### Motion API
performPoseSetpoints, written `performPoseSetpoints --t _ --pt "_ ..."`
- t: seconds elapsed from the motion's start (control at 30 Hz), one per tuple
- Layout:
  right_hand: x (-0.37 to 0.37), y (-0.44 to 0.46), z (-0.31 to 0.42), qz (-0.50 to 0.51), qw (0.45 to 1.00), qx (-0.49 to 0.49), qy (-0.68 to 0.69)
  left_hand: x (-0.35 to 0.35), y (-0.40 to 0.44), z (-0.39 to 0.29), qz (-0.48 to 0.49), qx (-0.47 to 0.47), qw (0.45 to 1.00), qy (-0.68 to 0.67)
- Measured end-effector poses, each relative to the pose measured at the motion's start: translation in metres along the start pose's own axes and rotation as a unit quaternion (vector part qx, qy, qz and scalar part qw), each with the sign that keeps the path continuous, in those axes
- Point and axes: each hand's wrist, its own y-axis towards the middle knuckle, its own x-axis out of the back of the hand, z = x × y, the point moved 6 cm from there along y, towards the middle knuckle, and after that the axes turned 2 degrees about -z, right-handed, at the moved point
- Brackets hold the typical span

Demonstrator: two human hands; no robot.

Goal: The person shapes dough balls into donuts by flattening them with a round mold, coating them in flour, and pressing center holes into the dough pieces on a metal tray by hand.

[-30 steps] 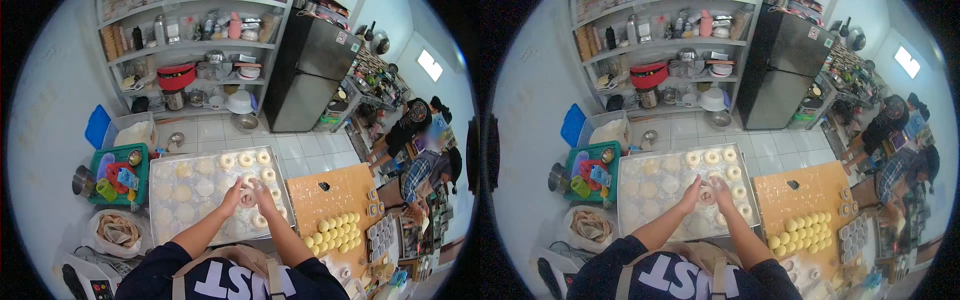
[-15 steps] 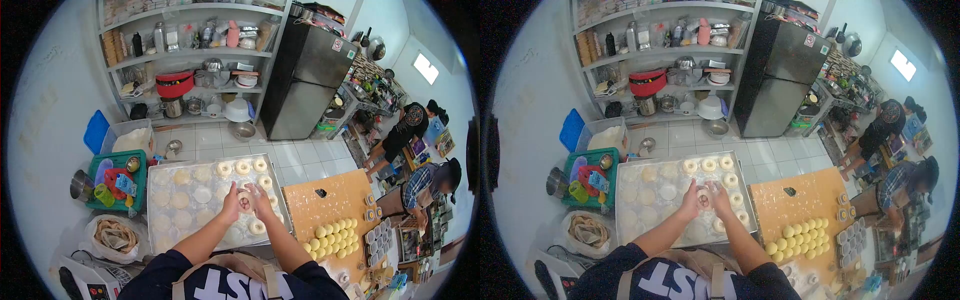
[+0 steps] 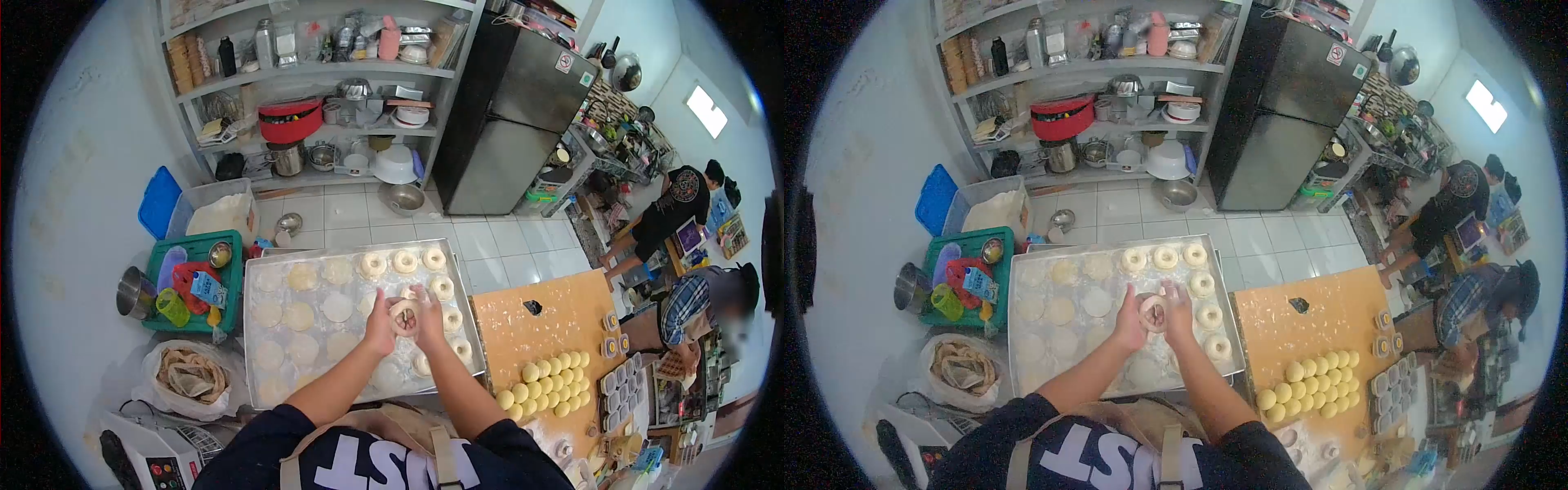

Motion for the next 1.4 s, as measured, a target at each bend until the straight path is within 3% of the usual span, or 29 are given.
performPoseSetpoints --t 0.03,0.13,0.2,0.23,0.3,0.33,0.4,0.43,0.53,0.57,0.63,0.67,0.73,0.83,0.93,0.97,1.03,1.1,1.13,1.23,1.3,1.33,1.4 --pt "-0.004 -0.004 -0.002 -0.033 0.999 -0.025 0.003 0.009 0.007 0.003 0.000 0.022 1.000 0.014" --pt "-0.025 -0.005 -0.003 0.110 0.989 -0.056 -0.086 0.033 0.015 0.001 0.000 0.063 0.994 0.091" --pt "-0.021 -0.008 -0.005 0.041 0.996 -0.076 -0.039 0.034 0.016 -0.006 0.014 0.061 0.978 0.198" --pt "-0.022 -0.006 -0.007 0.024 0.997 -0.065 -0.015 0.035 0.018 -0.002 -0.050 0.039 0.994 0.094" --pt "-0.025 0.000 -0.018 -0.015 0.999 -0.018 0.034 0.037 0.016 -0.004 -0.074 0.020 0.997 0.008" --pt "-0.027 0.005 -0.028 0.032 0.999 -0.041 -0.015 0.041 0.014 -0.004 -0.088 0.012 0.995 -0.035" --pt "-0.027 0.014 -0.042 0.121 0.983 -0.085 -0.113 0.052 0.017 -0.009 -0.059 0.081 0.987 0.126" --pt "-0.020 0.024 -0.052 0.076 0.983 -0.067 -0.154 0.055 0.018 -0.008 -0.041 0.115 0.971 0.206" --pt "-0.017 0.027 -0.048 -0.018 0.994 0.022 -0.106 0.041 0.021 -0.004 -0.066 0.034 0.996 -0.054" --pt "-0.019 0.024 -0.048 -0.067 0.996 0.026 -0.045 0.046 0.022 -0.004 -0.092 0.030 0.994 -0.058" --pt "-0.030 0.020 -0.046 0.021 0.996 -0.064 -0.063 0.063 0.026 -0.002 -0.146 0.021 0.987 -0.065" --pt "-0.035 0.020 -0.049 0.065 0.990 -0.107 -0.071 0.067 0.031 -0.005 -0.129 0.039 0.991 0.017" --pt "-0.030 0.029 -0.053 0.018 0.990 -0.098 -0.099 0.072 0.040 -0.011 -0.089 0.075 0.977 0.179" --pt "-0.027 0.039 -0.055 -0.018 0.994 -0.063 -0.083 0.066 0.045 -0.004 -0.164 0.007 0.981 -0.104" --pt "-0.037 0.043 -0.064 0.024 0.991 -0.081 -0.101 0.078 0.048 -0.008 -0.186 0.036 0.982 -0.018" --pt "-0.038 0.042 -0.065 0.071 0.986 -0.124 -0.083 0.082 0.053 -0.009 -0.138 0.045 0.989 0.026" --pt "-0.031 0.052 -0.072 0.011 0.995 -0.077 -0.057 0.085 0.063 -0.012 -0.036 0.062 0.991 0.114" --pt "-0.033 0.049 -0.068 -0.049 0.998 -0.049 0.004 0.085 0.064 -0.007 -0.109 0.019 0.993 -0.028" --pt "-0.034 0.052 -0.075 -0.026 0.998 -0.057 -0.020 0.084 0.062 -0.007 -0.144 -0.003 0.985 -0.099" --pt "-0.038 0.061 -0.083 0.054 0.989 -0.101 -0.092 0.091 0.071 -0.020 -0.146 -0.009 0.983 0.113" --pt "-0.041 0.064 -0.077 0.120 0.972 -0.154 -0.134 0.090 0.075 -0.021 -0.116 0.031 0.983 0.142" --pt "-0.040 0.063 -0.070 0.068 0.984 -0.126 -0.109 0.088 0.075 -0.021 -0.100 0.052 0.981 0.157" --pt "-0.039 0.058 -0.063 -0.036 0.995 -0.070 -0.057 0.080 0.071 -0.017 -0.116 0.040 0.992 -0.017"
